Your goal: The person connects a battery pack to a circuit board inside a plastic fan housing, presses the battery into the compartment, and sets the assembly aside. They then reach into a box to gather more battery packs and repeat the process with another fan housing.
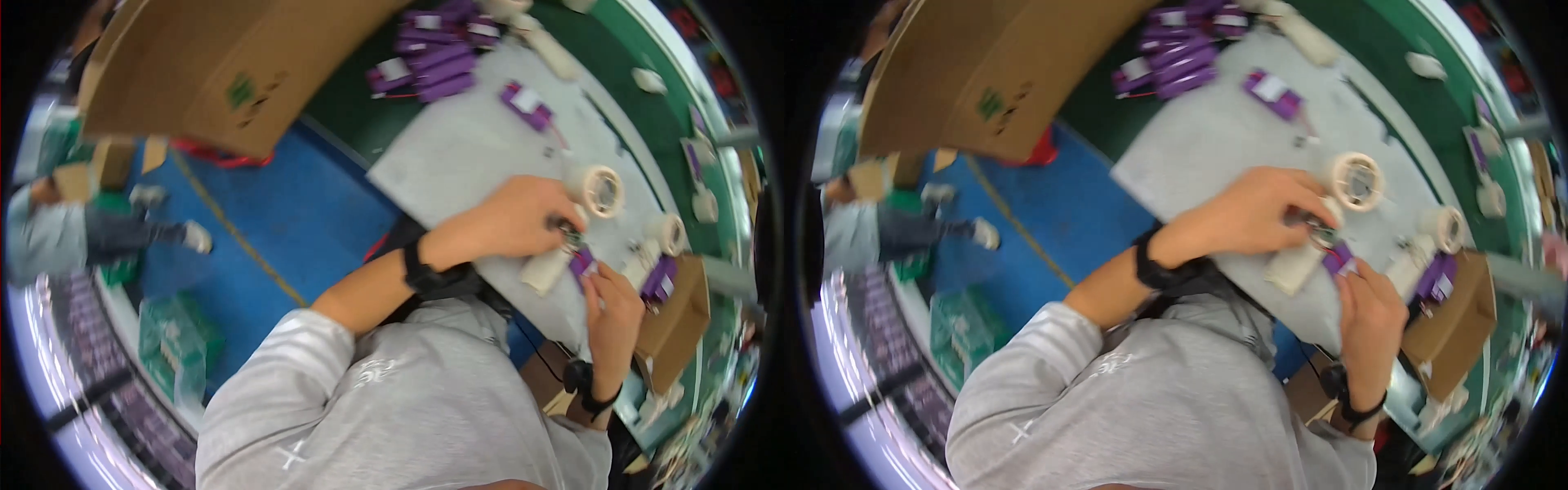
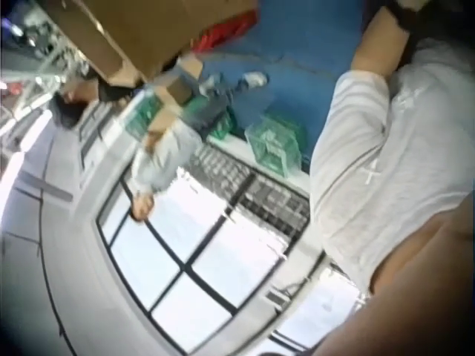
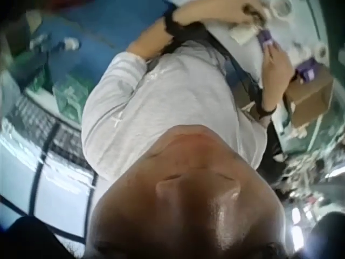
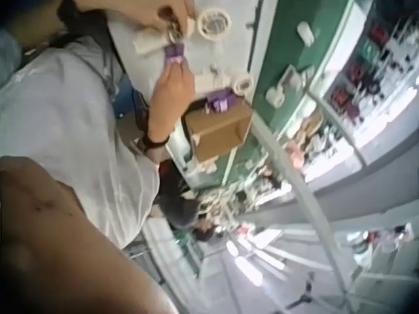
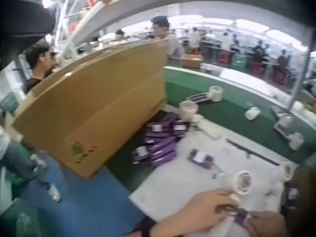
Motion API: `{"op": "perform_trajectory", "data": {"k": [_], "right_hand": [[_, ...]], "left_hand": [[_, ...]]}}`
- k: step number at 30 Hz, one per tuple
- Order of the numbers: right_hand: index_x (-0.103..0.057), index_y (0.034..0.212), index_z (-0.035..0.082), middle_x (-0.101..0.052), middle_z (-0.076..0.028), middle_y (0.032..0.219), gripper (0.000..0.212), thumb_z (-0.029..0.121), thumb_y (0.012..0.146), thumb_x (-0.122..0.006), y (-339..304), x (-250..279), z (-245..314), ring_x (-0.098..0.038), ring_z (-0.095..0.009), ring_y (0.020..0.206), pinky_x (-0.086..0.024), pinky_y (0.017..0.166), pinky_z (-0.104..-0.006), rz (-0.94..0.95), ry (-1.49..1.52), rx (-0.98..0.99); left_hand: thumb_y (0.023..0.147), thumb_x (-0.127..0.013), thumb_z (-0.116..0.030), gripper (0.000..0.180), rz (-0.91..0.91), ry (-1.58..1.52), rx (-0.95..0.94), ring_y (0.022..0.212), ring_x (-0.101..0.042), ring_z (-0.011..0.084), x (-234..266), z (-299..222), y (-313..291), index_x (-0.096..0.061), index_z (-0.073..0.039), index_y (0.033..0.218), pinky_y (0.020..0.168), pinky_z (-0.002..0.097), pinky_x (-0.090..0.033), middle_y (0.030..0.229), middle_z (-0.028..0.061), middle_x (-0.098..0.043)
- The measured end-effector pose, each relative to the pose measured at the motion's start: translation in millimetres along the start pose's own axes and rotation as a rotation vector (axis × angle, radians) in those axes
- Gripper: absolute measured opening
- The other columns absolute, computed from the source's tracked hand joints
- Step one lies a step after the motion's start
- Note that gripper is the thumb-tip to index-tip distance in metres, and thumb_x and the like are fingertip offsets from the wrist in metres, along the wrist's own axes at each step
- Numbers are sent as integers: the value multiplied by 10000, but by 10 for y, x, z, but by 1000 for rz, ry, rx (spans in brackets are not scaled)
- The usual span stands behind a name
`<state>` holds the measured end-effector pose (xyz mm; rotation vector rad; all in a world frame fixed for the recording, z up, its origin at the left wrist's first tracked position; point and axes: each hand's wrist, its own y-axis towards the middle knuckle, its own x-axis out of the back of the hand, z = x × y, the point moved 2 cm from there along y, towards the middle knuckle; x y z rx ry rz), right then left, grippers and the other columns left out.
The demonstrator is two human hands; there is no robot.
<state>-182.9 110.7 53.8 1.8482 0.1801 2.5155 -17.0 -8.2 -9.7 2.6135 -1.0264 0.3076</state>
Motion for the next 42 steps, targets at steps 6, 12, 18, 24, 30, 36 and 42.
{"op": "perform_trajectory", "data": {"k": [6, 12, 18, 24, 30, 36, 42], "right_hand": [[-681, 837, -29, -687, -189, 937, 99, 20, 755, -704, 47, -36, 71, -653, -344, 786, -529, 696, -384, 104, -108, 23], [-684, 838, -15, -691, -176, 919, 120, 35, 735, -721, -6, -29, -90, -649, -323, 762, -528, 674, -372, -34, 30, 26], [-683, 865, -4, -697, -164, 940, 129, 62, 757, -708, -82, -64, -128, -650, -306, 784, -532, 687, -365, -85, 88, -22], [-653, 830, -20, -648, -139, 955, 92, 68, 805, -651, -97, -145, -93, -620, -293, 855, -523, 734, -355, -50, -6, -7], [-601, 825, -27, -547, -115, 849, 86, 58, 812, -607, -98, -227, -52, -576, -283, 817, -507, 739, -369, 34, -301, 14], [-583, 864, 4, -519, -104, 819, 117, 88, 785, -602, -208, 85, -355, -537, -256, 776, -447, 658, -357, -81, 2, 268], [-632, 970, 7, -630, -81, 810, 204, 189, 876, -636, -807, 1006, -1292, -566, -171, 690, -471, 676, -325, -417, -421, -712]], "left_hand": [[701, -636, -39, 333, 34, 5, 28, 828, -643, 218, 9, -59, 38, -734, -116, 1010, 732, 279, -508, 1064, 126, -666], [716, -634, -23, 330, 51, -9, 48, 776, -624, 190, -5, -71, 32, -732, -110, 1019, 701, 263, -497, 1071, 119, -662], [739, -625, 8, 350, 117, -9, 127, 792, -587, 119, 7, -95, 43, -719, -87, 1063, 692, 222, -464, 1110, 93, -645], [734, -638, -14, 340, 70, -1, 135, 708, -576, 128, -9, -88, 62, -726, -103, 1050, 636, 240, -459, 1091, 86, -656], [732, -638, -13, 337, 75, -18, 180, 702, -553, 103, -17, -84, 69, -728, -97, 1045, 623, 230, -442, 1094, 69, -653], [732, -632, -22, 335, 98, 9, 174, 685, -541, 101, 2, -49, 70, -730, -100, 1042, 620, 231, -441, 1082, 75, -660], [726, -635, -32, 339, 80, 7, 195, 665, -531, 103, 52, -79, 56, -731, -107, 1043, 618, 231, -445, 1077, 87, -669]]}}
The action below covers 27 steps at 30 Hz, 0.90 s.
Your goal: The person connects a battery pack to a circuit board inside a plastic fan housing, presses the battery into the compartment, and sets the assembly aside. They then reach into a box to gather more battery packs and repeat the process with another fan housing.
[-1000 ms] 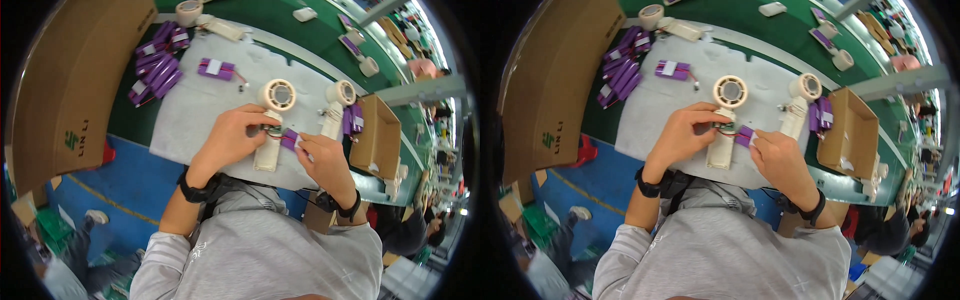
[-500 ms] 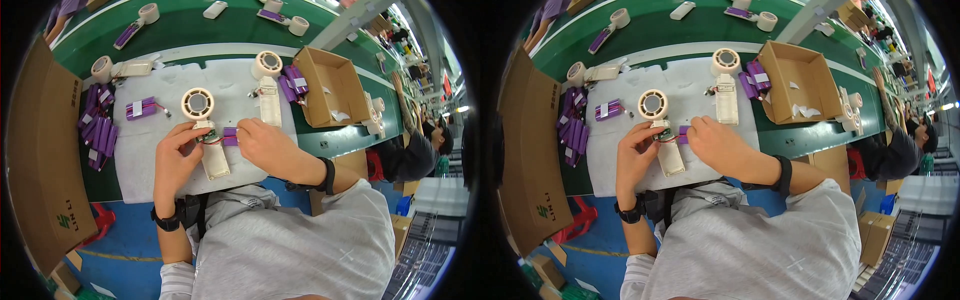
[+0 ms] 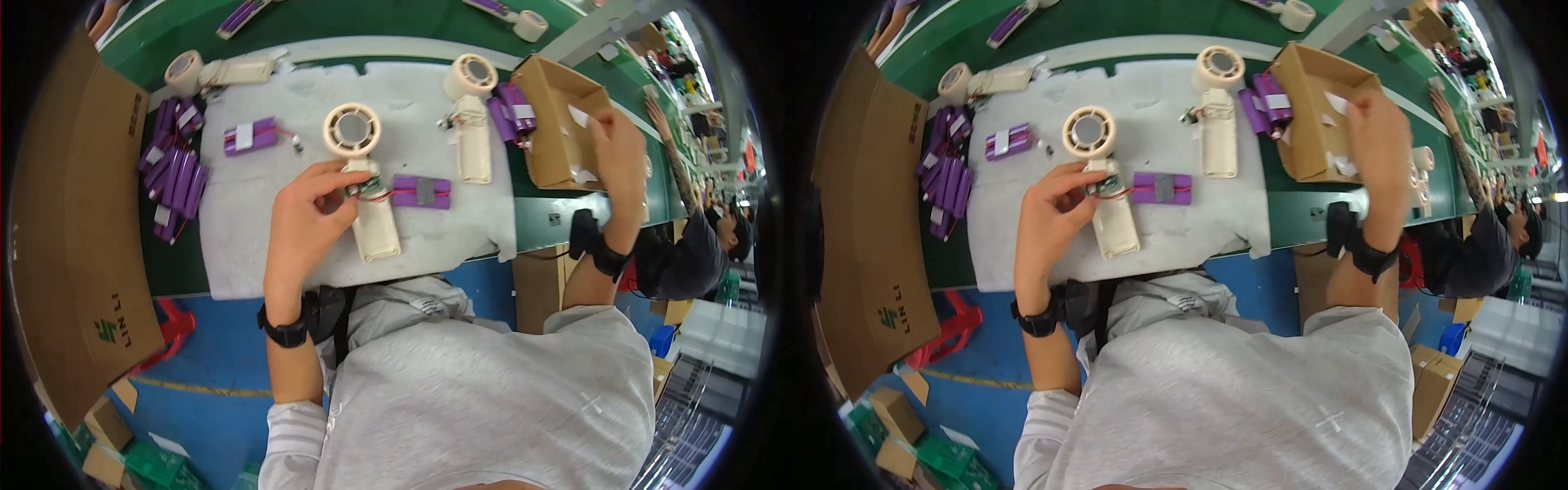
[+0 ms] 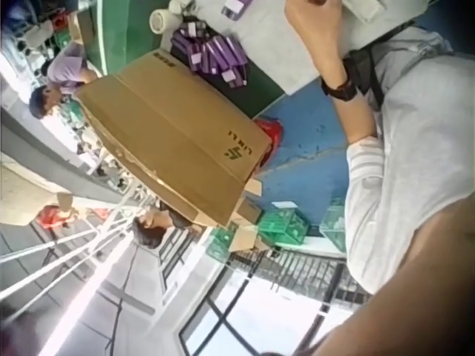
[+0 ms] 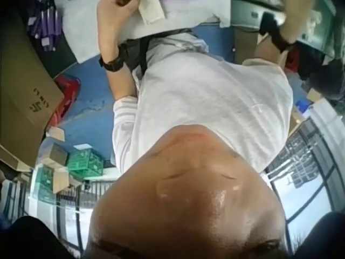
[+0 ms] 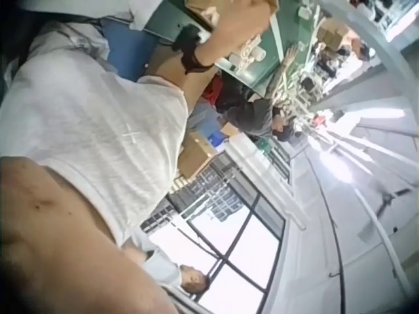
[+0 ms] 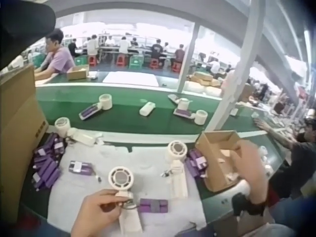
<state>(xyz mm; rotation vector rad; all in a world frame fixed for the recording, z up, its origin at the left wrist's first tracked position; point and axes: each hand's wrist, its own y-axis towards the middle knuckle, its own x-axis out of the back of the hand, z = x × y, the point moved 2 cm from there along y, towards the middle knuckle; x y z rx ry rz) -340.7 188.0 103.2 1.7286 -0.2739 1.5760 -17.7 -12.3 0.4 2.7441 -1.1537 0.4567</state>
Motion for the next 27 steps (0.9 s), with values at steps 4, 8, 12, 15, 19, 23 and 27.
{"op": "perform_trajectory", "data": {"k": [4, 8, 12, 15, 19, 23, 27], "right_hand": [[-639, 1052, 15, -646, -102, 890, 251, 73, 812, -685, -320, -65, 859, -602, -228, 742, -490, 733, -338, 187, 503, 71], [-616, 1092, 29, -612, -137, 1049, 372, 4, 734, -711, -678, -384, 1611, -594, -310, 872, -489, 797, -356, 393, 709, 615], [-608, 1081, 34, -586, -139, 1134, 365, 3, 727, -694, -607, -637, 1693, -580, -298, 931, -483, 817, -347, 435, 583, 720], [-600, 1067, 39, -595, -138, 1109, 354, 0, 725, -684, -525, -619, 1690, -590, -278, 926, -480, 804, -332, 501, 565, 758], [-529, 1226, 64, -602, -119, 1080, 475, 28, 773, -668, -370, -494, 1718, -592, -218, 956, -474, 787, -304, 1128, 742, 422], [-385, 1375, 57, -598, -106, 1060, 688, 55, 763, -697, -523, -581, 1562, -590, -174, 956, -475, 786, -270, 1477, 1318, 52], [-287, 1430, 27, -572, -114, 1088, 849, 68, 712, -739, -736, -577, 1565, -588, -180, 965, -479, 822, -271, 1513, 1764, -55]], "left_hand": [[716, -646, -30, 344, -14, 9, 25, 650, -526, 110, -44, 3, 14, -733, -118, 1036, 613, 236, -453, 1080, 84, -673], [716, -655, -25, 340, -2, -7, -29, 646, -532, 114, -21, 40, 32, -738, -131, 1029, 610, 243, -465, 1078, 73, -677], [720, -665, -23, 337, 43, -3, 7, 644, -542, 122, -19, -9, 53, -742, -142, 1026, 617, 244, -476, 1069, 73, -682], [725, -674, -32, 337, 45, 46, -42, 640, -561, 132, -6, -40, 59, -745, -152, 1031, 621, 246, -487, 1055, 84, -689], [722, -684, -40, 339, 30, 70, -65, 643, -597, 154, 14, -21, 58, -745, -156, 1035, 622, 261, -498, 1051, 99, -693], [726, -703, -58, 328, 7, 101, -122, 656, -631, 173, -6, -12, 57, -744, -154, 1037, 621, 280, -508, 1070, 111, -692], [744, -727, -88, 286, -17, 218, -235, 672, -649, 214, -15, -64, 40, -743, -133, 1026, 632, 296, -520, 1051, 122, -693]]}}
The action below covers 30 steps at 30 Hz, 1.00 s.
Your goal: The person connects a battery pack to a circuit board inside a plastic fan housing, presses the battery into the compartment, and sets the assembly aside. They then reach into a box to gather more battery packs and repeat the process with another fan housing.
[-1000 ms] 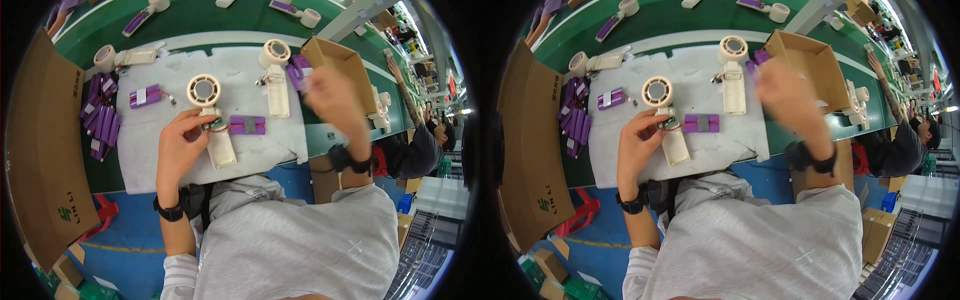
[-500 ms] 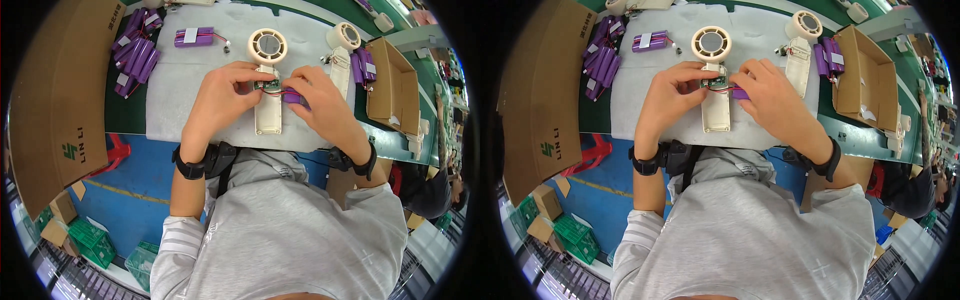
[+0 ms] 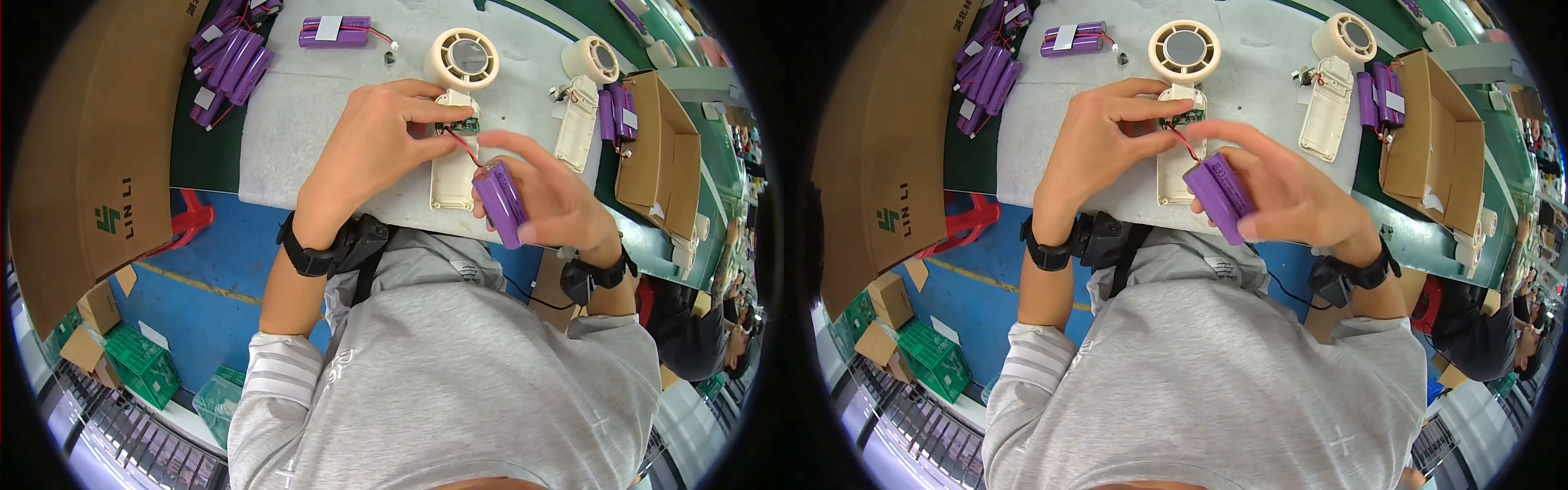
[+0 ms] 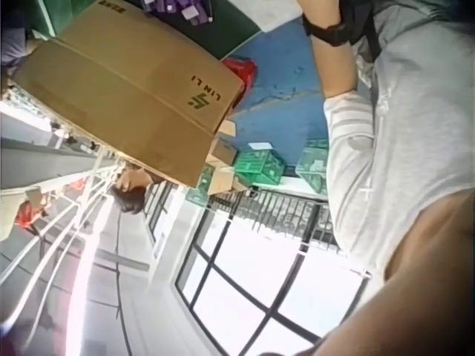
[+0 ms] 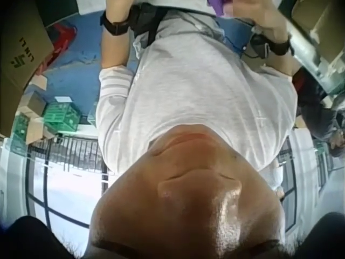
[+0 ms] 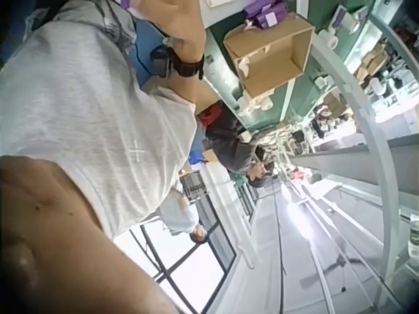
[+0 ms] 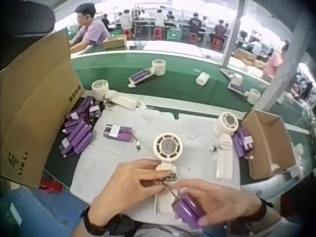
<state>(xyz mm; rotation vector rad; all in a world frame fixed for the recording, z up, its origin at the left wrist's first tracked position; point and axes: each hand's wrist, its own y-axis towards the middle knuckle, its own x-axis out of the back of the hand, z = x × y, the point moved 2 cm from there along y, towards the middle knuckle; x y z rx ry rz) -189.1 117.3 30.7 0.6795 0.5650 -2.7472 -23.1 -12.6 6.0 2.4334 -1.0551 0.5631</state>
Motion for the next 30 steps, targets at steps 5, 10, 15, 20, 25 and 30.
{"op": "perform_trajectory", "data": {"k": [5, 10, 15, 20, 25, 30], "right_hand": [[-310, 1413, 4, -549, -124, 1128, 913, 77, 641, -793, -26, -64, -66, -586, -210, 1003, -478, 874, -305, -76, -62, 37], [-439, 1340, 23, -544, -105, 1144, 834, 111, 604, -823, 5, -22, -41, -540, -216, 1099, -470, 898, -328, -147, -448, 150], [-537, 1251, 58, -558, -89, 1133, 737, 123, 580, -835, 40, -26, -62, -531, -213, 1095, -491, 852, -317, -211, -950, 361], [-554, 1213, 60, -571, -109, 1135, 698, 128, 578, -836, 104, -135, -72, -541, -242, 1054, -504, 819, -321, -323, -1175, 374], [-576, 1191, 38, -587, -85, 1143, 680, 96, 559, -819, 171, -180, -154, -557, -237, 992, -460, 806, -337, -366, -1184, 403], [-619, 1121, 24, -591, -97, 1144, 580, 49, 580, -828, 185, -294, -186, -566, -224, 979, -508, 780, -324, -438, -1241, 452]], "left_hand": [[735, -763, -118, 316, -4, 82, -17, 756, -687, 231, -33, -3, -25, -743, -166, 1047, 658, 275, -538, 1111, 157, -674], [760, -739, -138, 311, -65, 186, -95, 780, -694, 261, -66, -7, -70, -734, -176, 1068, 683, 297, -552, 1129, 161, -667], [781, -714, -107, 322, -56, 162, -134, 787, -700, 262, -65, 22, -71, -723, -181, 1094, 683, 300, -556, 1136, 159, -665], [816, -667, -65, 325, 1, 92, -138, 811, -706, 251, -51, 87, -80, -711, -174, 1119, 694, 303, -560, 1149, 159, -660], [836, -636, -52, 322, 34, 107, -140, 829, -707, 244, -25, 84, -73, -703, -166, 1130, 710, 307, -562, 1141, 162, -662], [845, -633, -74, 295, 28, 107, -163, 819, -702, 260, -5, 76, -63, -705, -156, 1119, 708, 307, -560, 1117, 145, -673]]}}
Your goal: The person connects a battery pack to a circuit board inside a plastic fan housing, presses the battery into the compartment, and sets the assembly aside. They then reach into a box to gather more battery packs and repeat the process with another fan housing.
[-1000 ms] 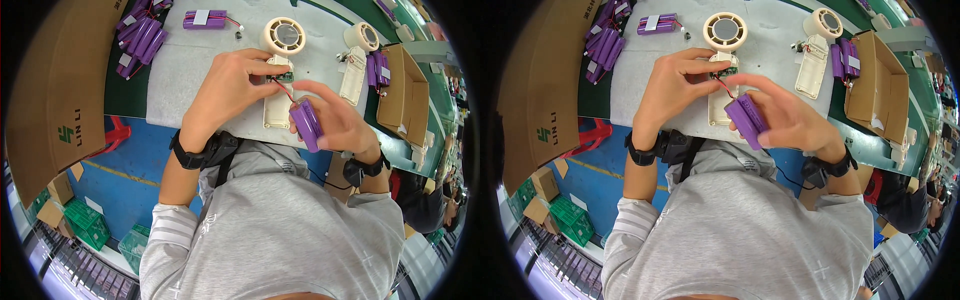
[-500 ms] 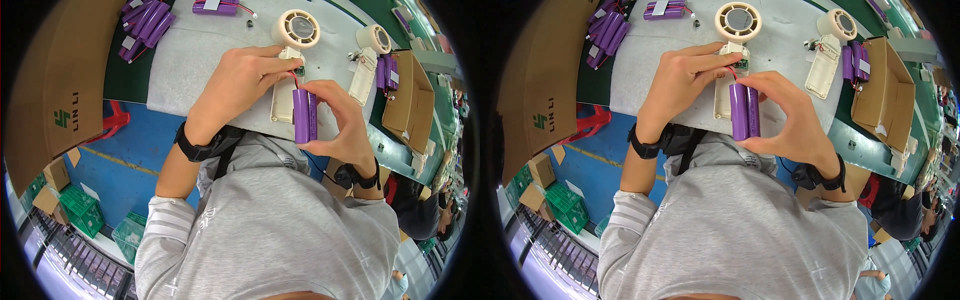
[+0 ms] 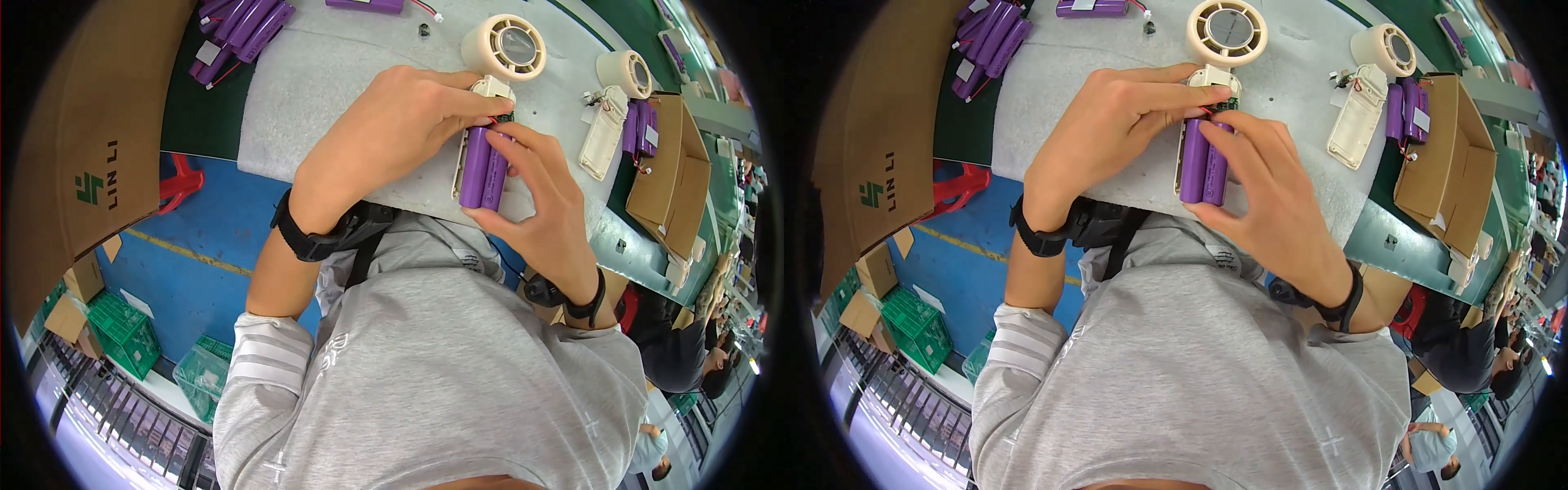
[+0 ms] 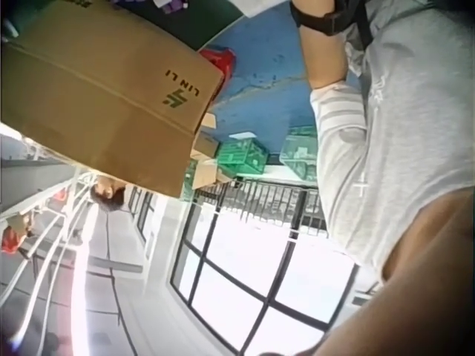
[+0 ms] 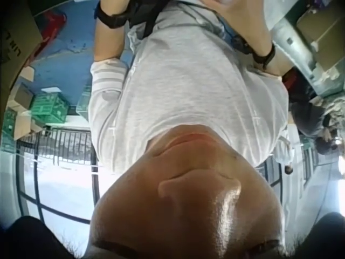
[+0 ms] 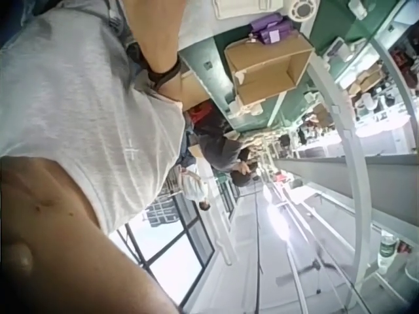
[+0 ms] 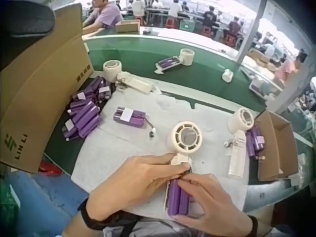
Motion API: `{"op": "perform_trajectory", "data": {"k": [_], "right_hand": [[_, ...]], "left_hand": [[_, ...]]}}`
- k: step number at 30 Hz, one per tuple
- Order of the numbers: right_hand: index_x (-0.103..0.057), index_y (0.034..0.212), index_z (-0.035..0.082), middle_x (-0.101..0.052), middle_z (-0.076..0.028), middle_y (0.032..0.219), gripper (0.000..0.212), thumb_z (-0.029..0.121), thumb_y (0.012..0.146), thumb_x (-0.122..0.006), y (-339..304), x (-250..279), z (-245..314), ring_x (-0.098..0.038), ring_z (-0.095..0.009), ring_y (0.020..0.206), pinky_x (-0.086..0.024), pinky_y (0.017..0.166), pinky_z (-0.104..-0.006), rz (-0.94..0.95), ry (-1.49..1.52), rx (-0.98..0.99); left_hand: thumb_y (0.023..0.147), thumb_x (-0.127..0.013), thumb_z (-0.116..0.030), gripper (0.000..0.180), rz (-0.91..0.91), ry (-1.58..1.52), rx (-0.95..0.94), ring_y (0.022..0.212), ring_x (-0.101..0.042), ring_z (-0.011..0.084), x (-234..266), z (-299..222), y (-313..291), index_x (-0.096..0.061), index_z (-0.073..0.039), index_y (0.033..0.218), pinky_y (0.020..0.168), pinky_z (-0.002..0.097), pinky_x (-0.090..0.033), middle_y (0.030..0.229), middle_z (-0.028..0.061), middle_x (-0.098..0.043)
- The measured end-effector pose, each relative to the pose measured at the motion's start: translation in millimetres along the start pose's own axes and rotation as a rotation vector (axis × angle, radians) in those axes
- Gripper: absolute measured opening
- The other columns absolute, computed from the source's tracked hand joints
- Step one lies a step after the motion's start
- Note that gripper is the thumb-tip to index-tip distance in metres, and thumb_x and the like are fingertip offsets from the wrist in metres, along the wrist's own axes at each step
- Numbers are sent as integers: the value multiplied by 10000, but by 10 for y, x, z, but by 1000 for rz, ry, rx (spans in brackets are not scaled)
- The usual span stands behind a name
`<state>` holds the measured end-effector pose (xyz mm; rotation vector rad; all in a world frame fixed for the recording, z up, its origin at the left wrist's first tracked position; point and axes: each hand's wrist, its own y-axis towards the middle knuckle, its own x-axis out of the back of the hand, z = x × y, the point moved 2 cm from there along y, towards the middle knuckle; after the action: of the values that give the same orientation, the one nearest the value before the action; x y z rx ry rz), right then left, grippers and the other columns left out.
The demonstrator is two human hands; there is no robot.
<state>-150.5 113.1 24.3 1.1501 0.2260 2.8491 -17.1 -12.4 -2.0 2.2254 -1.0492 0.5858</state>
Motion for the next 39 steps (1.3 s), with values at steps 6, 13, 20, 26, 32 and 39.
{"op": "perform_trajectory", "data": {"k": [6, 13, 20, 26, 32, 39], "right_hand": [[-667, 1010, 1, -573, -135, 1208, 478, 38, 570, -850, -63, -6, 22, -618, -215, 912, -552, 769, -324, -87, -178, 73], [-653, 928, 14, -548, -139, 1244, 417, 57, 569, -861, -82, -53, -55, -627, -207, 872, -537, 747, -322, -94, -162, 84], [-574, 968, 37, -498, -113, 1227, 504, 67, 560, -867, 3, -57, -75, -572, -192, 855, -499, 724, -300, -35, -49, -79], [-527, 1104, 58, -464, -101, 1217, 635, 75, 567, -864, 124, -34, -7, -544, -213, 891, -479, 715, -281, -14, -38, -147], [-551, 1199, 52, -474, -128, 1202, 682, 103, 592, -858, 77, -10, -79, -568, -250, 917, -495, 728, -296, 3, -32, 0], [-521, 1230, -44, -480, -174, 1203, 694, 170, 646, -830, -23, -57, 111, -586, -309, 966, -522, 792, -368, 48, -337, 142]], "left_hand": [[847, -649, -108, 262, -9, -10, 2, 785, -692, 282, 8, 11, 11, -711, -144, 1099, 661, 314, -543, 1107, 118, -682], [808, -702, -137, 281, 26, -69, 49, 783, -692, 271, 37, -14, 16, -718, -142, 1088, 659, 302, -531, 1102, 126, -684], [696, -796, -157, 449, 87, -180, 81, 833, -694, 228, 73, 37, 24, -699, -125, 1132, 745, 278, -528, 1143, 148, -669], [629, -833, -133, 565, 149, -239, 238, 871, -685, 178, 102, 4, 40, -674, -100, 1170, 794, 279, -522, 1193, 162, -646], [611, -828, -96, 574, 135, -286, 194, 808, -662, 164, 83, 25, 22, -671, -84, 1163, 771, 266, -516, 1209, 167, -636], [621, -824, -94, 600, 117, -301, 197, 763, -606, 177, 98, -16, -50, -655, -103, 1198, 698, 270, -504, 1187, 134, -657]]}}
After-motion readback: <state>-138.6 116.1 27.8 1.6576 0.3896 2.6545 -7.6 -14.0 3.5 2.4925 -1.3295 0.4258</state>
